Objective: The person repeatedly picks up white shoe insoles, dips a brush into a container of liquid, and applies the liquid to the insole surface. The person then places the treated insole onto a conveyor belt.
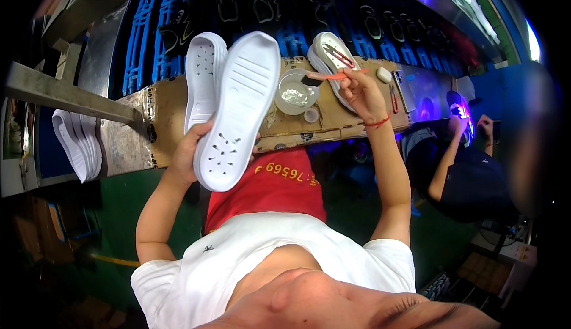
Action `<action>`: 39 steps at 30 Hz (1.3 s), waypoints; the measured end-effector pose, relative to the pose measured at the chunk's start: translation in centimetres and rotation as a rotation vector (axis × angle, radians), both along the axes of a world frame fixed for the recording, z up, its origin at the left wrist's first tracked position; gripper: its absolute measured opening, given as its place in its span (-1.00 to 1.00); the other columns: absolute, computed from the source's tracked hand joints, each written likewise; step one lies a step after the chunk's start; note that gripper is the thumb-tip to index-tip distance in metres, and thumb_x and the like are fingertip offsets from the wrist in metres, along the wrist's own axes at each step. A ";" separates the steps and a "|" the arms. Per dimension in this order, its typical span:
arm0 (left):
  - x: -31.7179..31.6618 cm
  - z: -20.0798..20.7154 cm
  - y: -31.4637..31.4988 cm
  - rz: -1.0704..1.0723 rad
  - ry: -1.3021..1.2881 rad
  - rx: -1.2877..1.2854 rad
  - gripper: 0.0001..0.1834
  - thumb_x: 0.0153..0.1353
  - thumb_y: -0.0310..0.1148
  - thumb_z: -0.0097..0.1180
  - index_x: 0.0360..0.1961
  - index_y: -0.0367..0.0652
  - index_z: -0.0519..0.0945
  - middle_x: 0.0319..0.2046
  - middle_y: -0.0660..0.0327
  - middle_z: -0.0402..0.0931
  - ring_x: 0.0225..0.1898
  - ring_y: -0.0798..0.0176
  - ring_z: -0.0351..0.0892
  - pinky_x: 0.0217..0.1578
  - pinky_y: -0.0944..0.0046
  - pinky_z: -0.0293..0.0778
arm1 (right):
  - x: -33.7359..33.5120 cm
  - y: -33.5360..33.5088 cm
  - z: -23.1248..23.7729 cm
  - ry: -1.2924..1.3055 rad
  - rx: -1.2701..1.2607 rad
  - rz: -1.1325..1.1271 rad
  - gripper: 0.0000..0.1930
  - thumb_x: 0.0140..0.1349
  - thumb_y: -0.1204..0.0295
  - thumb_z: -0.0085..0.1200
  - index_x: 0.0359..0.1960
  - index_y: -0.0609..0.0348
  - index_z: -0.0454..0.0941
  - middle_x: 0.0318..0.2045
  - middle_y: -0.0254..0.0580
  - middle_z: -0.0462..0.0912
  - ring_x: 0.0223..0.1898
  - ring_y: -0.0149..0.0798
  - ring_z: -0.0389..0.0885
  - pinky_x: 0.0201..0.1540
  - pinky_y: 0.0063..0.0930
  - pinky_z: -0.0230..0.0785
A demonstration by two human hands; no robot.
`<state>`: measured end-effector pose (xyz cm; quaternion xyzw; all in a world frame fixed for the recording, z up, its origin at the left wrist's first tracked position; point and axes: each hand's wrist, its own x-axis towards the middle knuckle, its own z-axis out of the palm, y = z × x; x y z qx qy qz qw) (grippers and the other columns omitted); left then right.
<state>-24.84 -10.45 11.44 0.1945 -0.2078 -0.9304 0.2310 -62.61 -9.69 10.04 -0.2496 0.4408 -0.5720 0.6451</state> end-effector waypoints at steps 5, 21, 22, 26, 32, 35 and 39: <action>0.1 -1.7 0.7 -0.074 -0.127 0.049 -0.26 0.25 -0.07 -0.28 0.33 -0.39 0.15 0.14 -0.31 0.34 -0.07 -0.24 0.57 -0.05 -0.08 0.55 | 4.4 -1.5 5.4 0.384 -0.340 0.023 -0.74 0.31 0.39 0.05 -0.20 0.43 0.61 -0.46 -0.17 0.70 -0.49 -0.49 0.49 -0.40 -0.67 0.27; -0.2 -0.8 0.3 -0.230 0.122 0.145 -0.32 0.30 -0.14 -0.34 0.32 -0.43 0.15 0.18 -0.31 0.29 -0.01 -0.22 0.56 -0.02 -0.07 0.54 | 5.3 -7.3 11.0 1.280 -0.968 0.544 -0.84 0.20 0.34 0.18 -0.25 0.07 0.72 -0.38 -0.30 0.73 -0.34 -0.33 0.58 -0.16 -0.46 0.34; -0.2 -0.6 0.3 -0.214 0.064 0.139 -0.29 0.27 -0.12 -0.33 0.33 -0.42 0.13 0.17 -0.33 0.30 -0.06 -0.22 0.57 -0.06 -0.06 0.55 | 4.7 -7.6 11.0 1.302 -0.951 0.541 -0.84 0.20 0.34 0.18 -0.25 0.07 0.72 -0.37 -0.29 0.73 -0.33 -0.32 0.58 -0.16 -0.46 0.35; -0.6 -0.3 0.5 -0.182 -0.054 0.071 -0.23 0.22 -0.07 -0.30 0.36 -0.39 0.10 0.15 -0.35 0.32 -0.15 -0.23 0.59 -0.14 -0.02 0.57 | 2.8 -7.2 11.8 1.356 -0.888 0.542 -0.84 0.21 0.36 0.17 -0.25 0.09 0.72 -0.34 -0.24 0.71 -0.32 -0.26 0.58 -0.14 -0.39 0.38; -0.7 -1.3 0.7 -0.162 -0.051 0.050 -0.25 0.24 -0.07 -0.28 0.35 -0.38 0.11 0.15 -0.35 0.32 -0.15 -0.22 0.60 -0.11 -0.01 0.56 | 2.4 -5.5 11.3 1.550 -1.085 0.421 -0.87 0.15 0.45 0.20 -0.25 0.05 0.70 -0.48 -0.30 0.65 -0.41 -0.28 0.51 -0.16 -0.43 0.31; -1.0 -1.6 1.0 -0.129 -0.064 0.049 -0.26 0.25 -0.08 -0.28 0.35 -0.38 0.11 0.15 -0.35 0.31 -0.15 -0.21 0.61 -0.11 0.00 0.57 | 2.6 -4.1 10.9 1.607 -1.120 0.338 -0.83 0.13 0.49 0.22 -0.22 0.05 0.68 -0.49 -0.35 0.64 -0.44 -0.31 0.50 -0.19 -0.43 0.29; -1.2 -1.3 1.1 -0.113 -0.035 0.018 -0.26 0.25 -0.08 -0.28 0.36 -0.36 0.10 0.16 -0.35 0.31 -0.16 -0.20 0.61 -0.11 -0.01 0.57 | 2.6 -2.8 9.8 1.586 -1.060 0.253 -0.87 0.15 0.46 0.20 -0.25 0.04 0.67 -0.47 -0.29 0.65 -0.46 -0.31 0.54 -0.15 -0.43 0.29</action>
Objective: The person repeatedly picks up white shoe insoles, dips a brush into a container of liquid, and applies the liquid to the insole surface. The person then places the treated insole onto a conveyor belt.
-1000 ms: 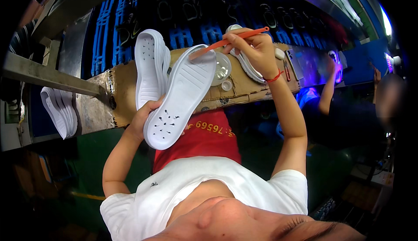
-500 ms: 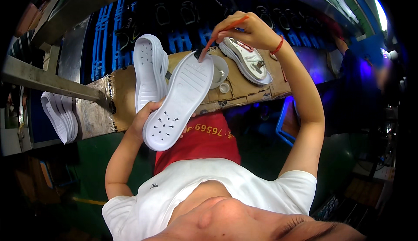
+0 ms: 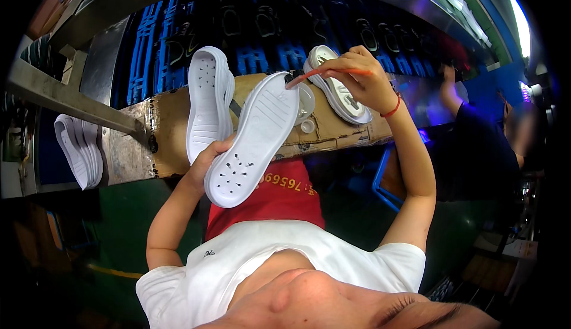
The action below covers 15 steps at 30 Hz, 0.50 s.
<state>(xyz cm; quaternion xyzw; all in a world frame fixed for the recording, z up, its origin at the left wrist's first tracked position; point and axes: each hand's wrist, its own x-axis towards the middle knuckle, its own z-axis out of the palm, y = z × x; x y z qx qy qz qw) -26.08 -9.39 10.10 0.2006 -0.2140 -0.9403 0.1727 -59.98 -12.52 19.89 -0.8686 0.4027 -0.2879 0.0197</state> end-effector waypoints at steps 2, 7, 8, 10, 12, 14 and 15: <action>0.1 -0.4 0.1 0.018 -0.013 -0.049 -0.26 0.25 -0.08 -0.29 0.36 -0.34 0.10 0.16 -0.35 0.30 -0.16 -0.20 0.62 -0.10 -0.02 0.57 | 0.3 0.6 -0.3 0.001 -0.031 -0.052 -0.87 0.14 0.48 0.21 -0.26 0.05 0.67 -0.48 -0.30 0.64 -0.45 -0.31 0.54 -0.16 -0.43 0.29; 0.1 -1.1 0.3 0.068 0.017 -0.097 -0.27 0.25 -0.09 -0.30 0.37 -0.32 0.10 0.17 -0.35 0.29 -0.14 -0.21 0.62 -0.10 -0.03 0.57 | 1.2 2.0 -1.1 -0.107 0.007 -0.143 -0.86 0.17 0.51 0.17 -0.23 0.16 0.68 -0.40 -0.28 0.72 -0.45 -0.39 0.54 -0.19 -0.48 0.26; 0.0 -0.9 0.4 0.074 0.010 -0.100 -0.27 0.25 -0.09 -0.30 0.36 -0.33 0.10 0.17 -0.35 0.30 -0.14 -0.21 0.62 -0.10 -0.02 0.58 | 1.2 2.2 -1.5 -0.118 0.022 -0.173 -0.86 0.18 0.50 0.17 -0.23 0.16 0.68 -0.41 -0.28 0.73 -0.45 -0.38 0.54 -0.17 -0.48 0.27; -0.1 -0.9 0.4 0.066 -0.011 -0.091 -0.28 0.25 -0.09 -0.30 0.35 -0.34 0.12 0.16 -0.34 0.30 -0.14 -0.21 0.62 -0.10 -0.02 0.58 | 1.1 2.4 -2.1 -0.140 0.051 -0.229 -0.86 0.20 0.49 0.15 -0.24 0.17 0.69 -0.42 -0.27 0.73 -0.44 -0.37 0.55 -0.15 -0.50 0.28; 0.1 -1.5 0.4 0.038 -0.038 -0.068 -0.28 0.25 -0.09 -0.30 0.35 -0.35 0.13 0.16 -0.34 0.31 -0.14 -0.21 0.62 -0.11 -0.02 0.58 | 1.0 2.3 -1.9 -0.201 0.214 -0.172 -0.86 0.21 0.46 0.14 -0.24 0.18 0.69 -0.41 -0.27 0.74 -0.43 -0.37 0.56 -0.12 -0.49 0.28; 0.2 -1.9 0.3 0.015 -0.053 -0.036 -0.27 0.25 -0.09 -0.31 0.34 -0.37 0.13 0.15 -0.33 0.32 -0.15 -0.20 0.62 -0.11 -0.02 0.58 | 1.2 2.1 -1.3 -0.282 0.308 -0.123 -0.85 0.22 0.44 0.14 -0.25 0.19 0.70 -0.41 -0.27 0.74 -0.42 -0.36 0.57 -0.10 -0.48 0.28; 0.2 -2.1 0.3 0.003 -0.061 -0.020 -0.27 0.25 -0.09 -0.31 0.34 -0.38 0.13 0.15 -0.33 0.32 -0.16 -0.20 0.62 -0.11 -0.02 0.58 | 1.6 1.8 -0.6 -0.333 0.320 -0.102 -0.85 0.23 0.43 0.14 -0.26 0.19 0.70 -0.42 -0.27 0.74 -0.42 -0.36 0.57 -0.10 -0.47 0.27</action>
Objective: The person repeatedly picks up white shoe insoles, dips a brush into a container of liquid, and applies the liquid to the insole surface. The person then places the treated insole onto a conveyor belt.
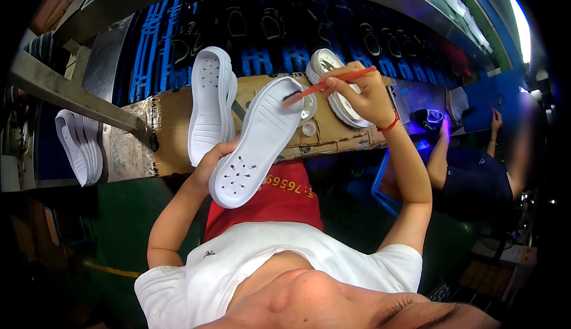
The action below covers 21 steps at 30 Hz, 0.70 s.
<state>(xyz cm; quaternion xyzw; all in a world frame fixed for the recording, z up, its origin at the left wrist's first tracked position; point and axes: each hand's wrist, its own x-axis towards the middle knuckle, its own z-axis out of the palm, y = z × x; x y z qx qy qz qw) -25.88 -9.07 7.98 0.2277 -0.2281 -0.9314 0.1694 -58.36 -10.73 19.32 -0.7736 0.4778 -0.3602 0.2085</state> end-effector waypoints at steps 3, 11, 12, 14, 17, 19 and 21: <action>0.0 -0.6 0.1 -0.021 0.023 0.026 -0.26 0.24 -0.09 -0.31 0.34 -0.42 0.12 0.15 -0.34 0.32 -0.16 -0.20 0.61 -0.12 -0.01 0.58 | 0.8 -1.7 1.4 0.155 -0.095 0.087 -0.86 0.24 0.41 0.14 -0.29 0.15 0.71 -0.43 -0.29 0.73 -0.42 -0.37 0.56 -0.08 -0.44 0.26; -0.6 1.7 -0.4 -0.118 0.149 0.185 -0.22 0.21 -0.07 -0.30 0.35 -0.44 0.09 0.15 -0.36 0.30 -0.15 -0.24 0.56 -0.15 -0.01 0.58 | 3.8 -5.3 1.5 0.201 -0.038 0.483 -0.86 0.18 0.30 0.21 -0.33 0.03 0.73 -0.37 -0.33 0.70 -0.28 -0.32 0.57 0.03 -0.40 0.21; -0.6 1.9 -0.4 -0.099 0.145 0.197 -0.21 0.21 -0.07 -0.31 0.35 -0.44 0.08 0.15 -0.36 0.29 -0.15 -0.25 0.56 -0.15 -0.01 0.58 | 3.5 -6.1 1.4 0.214 -0.069 0.489 -0.86 0.17 0.29 0.21 -0.33 0.03 0.73 -0.37 -0.34 0.70 -0.26 -0.32 0.57 0.03 -0.40 0.22; -0.7 1.9 -0.3 -0.085 0.161 0.183 -0.22 0.21 -0.08 -0.31 0.35 -0.44 0.07 0.16 -0.36 0.29 -0.14 -0.25 0.56 -0.14 -0.02 0.58 | 1.2 -7.4 1.6 0.147 0.072 0.464 -0.85 0.20 0.30 0.18 -0.30 0.02 0.72 -0.34 -0.32 0.70 -0.22 -0.29 0.58 0.02 -0.39 0.29; -0.7 1.4 -0.4 -0.067 0.141 0.159 -0.23 0.22 -0.10 -0.31 0.36 -0.43 0.07 0.16 -0.35 0.29 -0.12 -0.25 0.56 -0.13 -0.04 0.58 | -2.2 -7.3 1.3 0.208 -0.011 0.307 -0.85 0.23 0.33 0.14 -0.28 0.04 0.72 -0.33 -0.31 0.70 -0.22 -0.26 0.58 0.04 -0.37 0.29; -0.8 0.9 -0.5 -0.060 0.128 0.134 -0.25 0.23 -0.11 -0.31 0.36 -0.41 0.08 0.17 -0.35 0.29 -0.10 -0.25 0.57 -0.12 -0.05 0.58 | -3.4 -6.7 1.1 0.254 -0.011 0.237 -0.86 0.23 0.35 0.13 -0.28 0.05 0.71 -0.33 -0.31 0.69 -0.22 -0.26 0.57 0.03 -0.36 0.28; -1.2 0.6 -0.7 -0.064 0.129 0.099 -0.26 0.25 -0.11 -0.30 0.36 -0.40 0.09 0.16 -0.35 0.29 -0.10 -0.25 0.57 -0.13 -0.05 0.58 | -3.5 -5.3 1.1 0.355 -0.098 0.159 -0.86 0.21 0.36 0.15 -0.28 0.06 0.70 -0.33 -0.31 0.69 -0.22 -0.26 0.57 0.03 -0.36 0.28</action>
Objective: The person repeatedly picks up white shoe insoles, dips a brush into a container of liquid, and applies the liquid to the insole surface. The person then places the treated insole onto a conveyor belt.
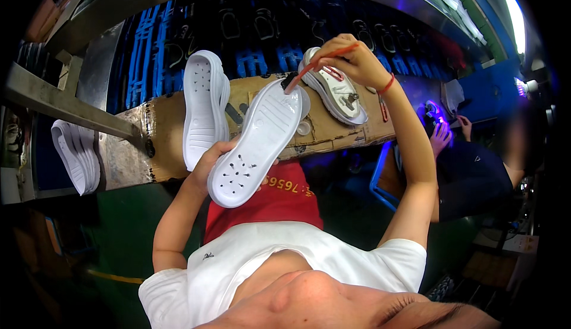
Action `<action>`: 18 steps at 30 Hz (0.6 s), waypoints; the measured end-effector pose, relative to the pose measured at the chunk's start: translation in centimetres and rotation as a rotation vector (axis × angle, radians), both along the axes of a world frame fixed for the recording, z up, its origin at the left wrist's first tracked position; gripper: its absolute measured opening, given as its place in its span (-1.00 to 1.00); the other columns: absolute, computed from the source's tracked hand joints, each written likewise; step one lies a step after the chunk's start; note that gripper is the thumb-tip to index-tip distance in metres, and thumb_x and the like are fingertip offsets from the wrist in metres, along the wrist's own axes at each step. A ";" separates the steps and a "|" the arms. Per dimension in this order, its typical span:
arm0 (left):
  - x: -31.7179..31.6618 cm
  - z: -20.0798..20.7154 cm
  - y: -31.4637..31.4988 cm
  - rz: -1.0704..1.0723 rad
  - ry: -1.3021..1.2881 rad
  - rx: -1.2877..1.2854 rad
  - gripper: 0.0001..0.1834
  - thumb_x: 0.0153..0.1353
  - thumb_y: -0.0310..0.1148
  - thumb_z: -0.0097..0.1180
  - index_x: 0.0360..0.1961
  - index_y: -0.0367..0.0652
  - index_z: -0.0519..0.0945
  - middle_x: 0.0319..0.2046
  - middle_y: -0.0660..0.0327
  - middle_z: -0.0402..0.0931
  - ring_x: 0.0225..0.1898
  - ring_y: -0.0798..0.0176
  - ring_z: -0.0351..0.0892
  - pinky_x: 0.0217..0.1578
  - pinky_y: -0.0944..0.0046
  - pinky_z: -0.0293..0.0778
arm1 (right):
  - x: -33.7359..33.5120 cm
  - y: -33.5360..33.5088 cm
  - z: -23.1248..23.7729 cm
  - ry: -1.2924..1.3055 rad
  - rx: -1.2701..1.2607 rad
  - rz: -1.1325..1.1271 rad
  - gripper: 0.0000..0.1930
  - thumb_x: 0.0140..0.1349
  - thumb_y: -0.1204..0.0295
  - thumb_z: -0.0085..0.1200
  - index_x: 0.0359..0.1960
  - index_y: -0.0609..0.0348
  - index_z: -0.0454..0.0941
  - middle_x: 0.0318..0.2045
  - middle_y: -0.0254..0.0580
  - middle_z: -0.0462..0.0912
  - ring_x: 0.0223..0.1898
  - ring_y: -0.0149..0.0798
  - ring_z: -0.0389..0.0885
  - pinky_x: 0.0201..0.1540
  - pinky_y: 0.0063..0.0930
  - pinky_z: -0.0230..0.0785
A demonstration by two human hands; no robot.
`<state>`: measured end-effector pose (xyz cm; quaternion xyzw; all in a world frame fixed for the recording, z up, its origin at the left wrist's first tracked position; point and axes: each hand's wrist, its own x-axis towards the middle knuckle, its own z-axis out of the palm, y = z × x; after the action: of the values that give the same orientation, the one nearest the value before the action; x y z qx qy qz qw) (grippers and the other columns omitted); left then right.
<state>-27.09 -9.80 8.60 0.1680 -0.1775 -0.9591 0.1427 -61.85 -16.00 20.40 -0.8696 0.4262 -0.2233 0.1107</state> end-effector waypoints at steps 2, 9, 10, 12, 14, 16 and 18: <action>-0.1 -1.2 0.1 0.048 -0.038 -0.022 -0.27 0.25 -0.11 -0.30 0.36 -0.36 0.09 0.16 -0.35 0.29 -0.12 -0.24 0.58 -0.13 -0.04 0.59 | 0.1 1.4 -0.3 0.049 -0.117 -0.056 -0.88 0.17 0.39 0.18 -0.28 0.09 0.69 -0.35 -0.32 0.68 -0.23 -0.29 0.55 0.01 -0.36 0.26; -0.9 -0.2 0.0 0.107 0.056 -0.110 -0.29 0.27 -0.08 -0.27 0.39 -0.21 0.06 0.14 -0.33 0.31 -0.13 -0.21 0.59 -0.17 -0.01 0.62 | 0.9 5.1 -2.4 -0.068 -0.189 -0.270 -0.88 0.19 0.46 0.16 -0.29 0.18 0.69 -0.39 -0.31 0.72 -0.27 -0.31 0.55 -0.02 -0.39 0.25; -0.8 -0.3 0.0 0.123 0.054 -0.125 -0.29 0.27 -0.08 -0.27 0.39 -0.20 0.06 0.14 -0.32 0.31 -0.13 -0.21 0.59 -0.17 -0.02 0.62 | 1.4 5.7 -2.8 -0.115 -0.173 -0.331 -0.88 0.21 0.47 0.13 -0.30 0.20 0.69 -0.44 -0.31 0.73 -0.26 -0.33 0.57 -0.03 -0.38 0.27; -0.9 -1.1 0.1 0.158 0.049 -0.155 -0.29 0.28 -0.07 -0.26 0.39 -0.18 0.05 0.14 -0.29 0.32 -0.13 -0.21 0.60 -0.17 -0.03 0.62 | 2.1 6.6 -3.7 -0.232 -0.100 -0.352 -0.88 0.23 0.47 0.12 -0.31 0.20 0.69 -0.45 -0.31 0.73 -0.26 -0.34 0.58 -0.04 -0.38 0.29; -1.1 -1.7 0.0 0.245 0.017 -0.150 -0.30 0.30 -0.06 -0.28 0.39 -0.20 0.06 0.13 -0.25 0.34 -0.11 -0.19 0.60 -0.17 -0.03 0.62 | 3.5 7.8 -3.8 -0.340 0.006 -0.350 -0.86 0.26 0.48 0.08 -0.29 0.23 0.67 -0.46 -0.30 0.73 -0.25 -0.36 0.58 -0.05 -0.38 0.30; -1.1 -1.8 -0.1 0.301 -0.018 -0.131 -0.33 0.33 -0.05 -0.29 0.37 -0.21 0.09 0.12 -0.21 0.36 -0.08 -0.16 0.60 -0.15 -0.02 0.62 | 4.8 8.7 -4.3 -0.400 0.072 -0.302 -0.85 0.27 0.47 0.07 -0.25 0.26 0.66 -0.47 -0.29 0.73 -0.25 -0.37 0.58 -0.05 -0.38 0.29; -1.0 -1.5 -0.2 0.324 -0.053 -0.098 -0.36 0.36 -0.06 -0.29 0.36 -0.21 0.12 0.13 -0.16 0.38 -0.04 -0.13 0.59 -0.10 -0.01 0.60 | 5.8 9.6 -5.0 -0.422 0.077 -0.249 -0.85 0.28 0.48 0.05 -0.21 0.26 0.63 -0.49 -0.28 0.73 -0.28 -0.39 0.58 -0.03 -0.40 0.26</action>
<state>-28.11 -10.05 7.07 0.2124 -0.1982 -0.9090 0.2989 -56.09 -6.35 15.43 -0.7397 0.5059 -0.3952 0.2020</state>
